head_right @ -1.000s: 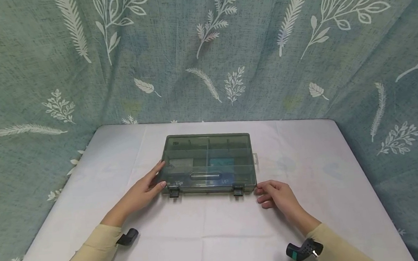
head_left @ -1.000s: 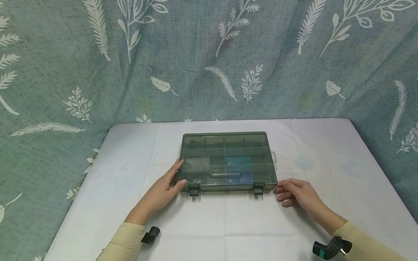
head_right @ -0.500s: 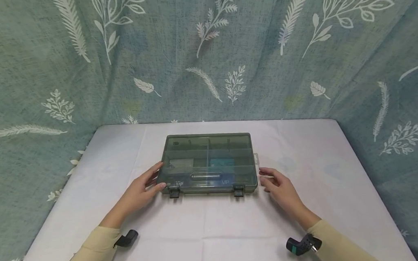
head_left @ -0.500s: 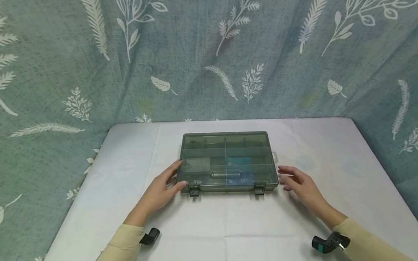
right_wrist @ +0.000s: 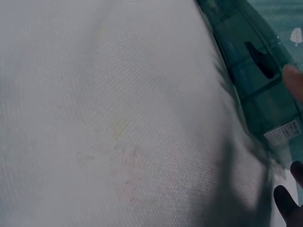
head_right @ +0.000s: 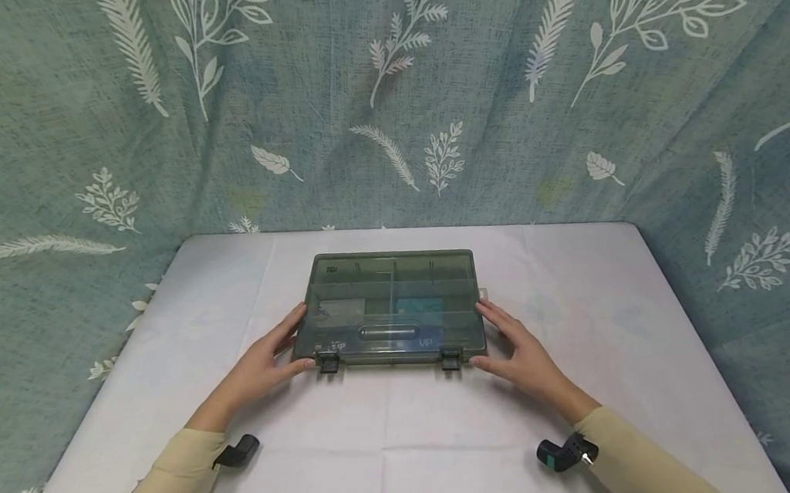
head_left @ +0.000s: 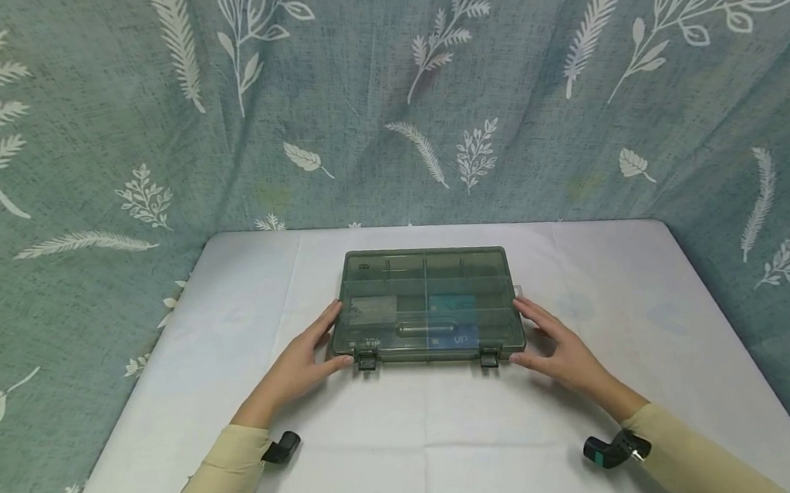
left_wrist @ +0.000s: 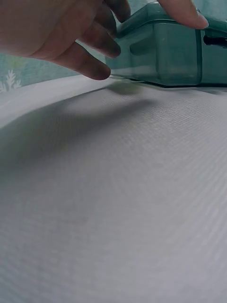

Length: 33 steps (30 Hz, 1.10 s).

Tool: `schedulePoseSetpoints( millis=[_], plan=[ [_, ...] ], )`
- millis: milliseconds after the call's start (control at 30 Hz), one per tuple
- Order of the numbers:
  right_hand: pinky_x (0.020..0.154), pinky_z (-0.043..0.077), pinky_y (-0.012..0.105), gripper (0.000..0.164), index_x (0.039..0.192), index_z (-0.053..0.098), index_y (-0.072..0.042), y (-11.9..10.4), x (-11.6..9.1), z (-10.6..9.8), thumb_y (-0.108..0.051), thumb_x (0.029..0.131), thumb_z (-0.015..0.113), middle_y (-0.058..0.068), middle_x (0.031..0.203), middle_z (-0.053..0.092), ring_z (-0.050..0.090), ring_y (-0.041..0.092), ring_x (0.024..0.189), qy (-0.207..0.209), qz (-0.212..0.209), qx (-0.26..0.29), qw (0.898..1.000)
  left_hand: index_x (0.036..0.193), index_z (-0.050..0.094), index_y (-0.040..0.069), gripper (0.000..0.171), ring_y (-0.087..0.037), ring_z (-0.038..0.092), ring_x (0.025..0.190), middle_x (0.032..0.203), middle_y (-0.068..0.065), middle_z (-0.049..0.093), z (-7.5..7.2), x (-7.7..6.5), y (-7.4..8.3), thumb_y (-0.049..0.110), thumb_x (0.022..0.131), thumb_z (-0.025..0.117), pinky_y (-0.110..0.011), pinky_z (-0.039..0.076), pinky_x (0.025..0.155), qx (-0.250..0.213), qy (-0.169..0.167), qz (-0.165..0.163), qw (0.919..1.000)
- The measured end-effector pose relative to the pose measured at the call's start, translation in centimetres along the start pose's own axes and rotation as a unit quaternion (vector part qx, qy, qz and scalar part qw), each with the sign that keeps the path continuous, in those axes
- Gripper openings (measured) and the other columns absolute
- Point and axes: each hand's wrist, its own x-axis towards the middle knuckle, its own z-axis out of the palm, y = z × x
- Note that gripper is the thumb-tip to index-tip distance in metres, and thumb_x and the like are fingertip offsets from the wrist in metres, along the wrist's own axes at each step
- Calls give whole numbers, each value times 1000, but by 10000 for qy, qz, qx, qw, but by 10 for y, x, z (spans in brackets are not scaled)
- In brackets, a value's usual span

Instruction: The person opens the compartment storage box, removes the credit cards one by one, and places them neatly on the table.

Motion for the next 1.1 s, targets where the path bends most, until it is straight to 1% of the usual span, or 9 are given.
schedulePoseSetpoints(
  millis=[67, 133, 333, 467, 733, 833, 967, 1033, 1100],
  plan=[
    [116, 32, 65, 90, 160, 35, -18, -1, 0, 1, -33, 86, 84, 3, 168, 25, 26, 38, 151, -39, 63, -192, 9998, 165, 17, 18, 98, -32, 29, 151, 171, -7, 13, 0, 0, -1, 37, 90, 78, -44, 37, 119, 44, -7, -4, 10000],
    [116, 33, 64, 89, 160, 36, -18, -2, 0, 1, -34, 86, 84, 3, 168, 26, 28, 38, 150, -44, 72, -343, 9994, 165, 17, 18, 97, -33, 30, 150, 171, -7, 13, -1, 0, -2, 37, 91, 77, -44, 37, 118, 104, -9, 29, 9999],
    [104, 49, 56, 87, 158, 39, -15, -6, 1, -1, -29, 85, 84, 6, 165, 32, 48, 34, 134, -9, -63, -600, 9982, 165, 18, 21, 93, -30, 35, 148, 170, -1, 13, -3, -1, -3, 34, 93, 75, -42, 38, 118, 182, -32, -32, 9998],
    [96, 54, 52, 86, 158, 40, -15, -8, 1, -2, -26, 85, 85, 7, 159, 42, 55, 29, 122, 9, -73, -720, 9974, 165, 19, 23, 91, -29, 37, 147, 169, 2, 14, -3, -2, -3, 33, 94, 74, -41, 38, 118, 213, -45, -94, 9997],
    [90, 56, 49, 85, 157, 42, -16, -10, 1, -4, -24, 85, 85, 7, 155, 48, 58, 25, 114, 27, -36, -823, 9966, 164, 22, 24, 90, -35, 43, 142, 168, 0, 18, -4, -3, -1, 34, 92, 76, -47, 41, 117, 311, 6, -219, 9993],
    [89, 55, 48, 84, 156, 44, -17, -12, 0, -4, -26, 84, 86, 8, 141, 58, 58, 25, 111, 44, 65, -830, 9965, 164, 23, 24, 90, -38, 44, 141, 168, -1, 20, -5, -4, 1, 33, 92, 77, -50, 42, 116, 281, 18, -265, 9993],
    [87, 55, 47, 83, 155, 46, -19, -14, -1, -6, -31, 84, 86, 8, 125, 63, 58, 24, 107, 90, 174, -900, 9958, 164, 24, 24, 89, -40, 44, 140, 168, -2, 22, -6, -5, 3, 36, 92, 76, -55, 42, 114, 328, 8, -307, 9990],
    [86, 54, 46, 82, 154, 48, -19, -15, -2, -6, -33, 83, 87, 7, 126, 63, 58, 24, 106, 133, 162, -909, 9956, 164, 25, 25, 89, -41, 44, 141, 167, -2, 24, -8, -7, 4, 40, 92, 75, -58, 42, 114, 359, 28, -332, 9988],
    [85, 54, 46, 81, 152, 50, -19, -17, -2, -7, -34, 82, 87, 7, 132, 62, 59, 25, 106, 178, 109, -913, 9956, 163, 26, 26, 88, -41, 44, 141, 166, -2, 27, -11, -8, 5, 44, 92, 74, -60, 41, 113, 384, 72, -345, 9986]
  ],
)
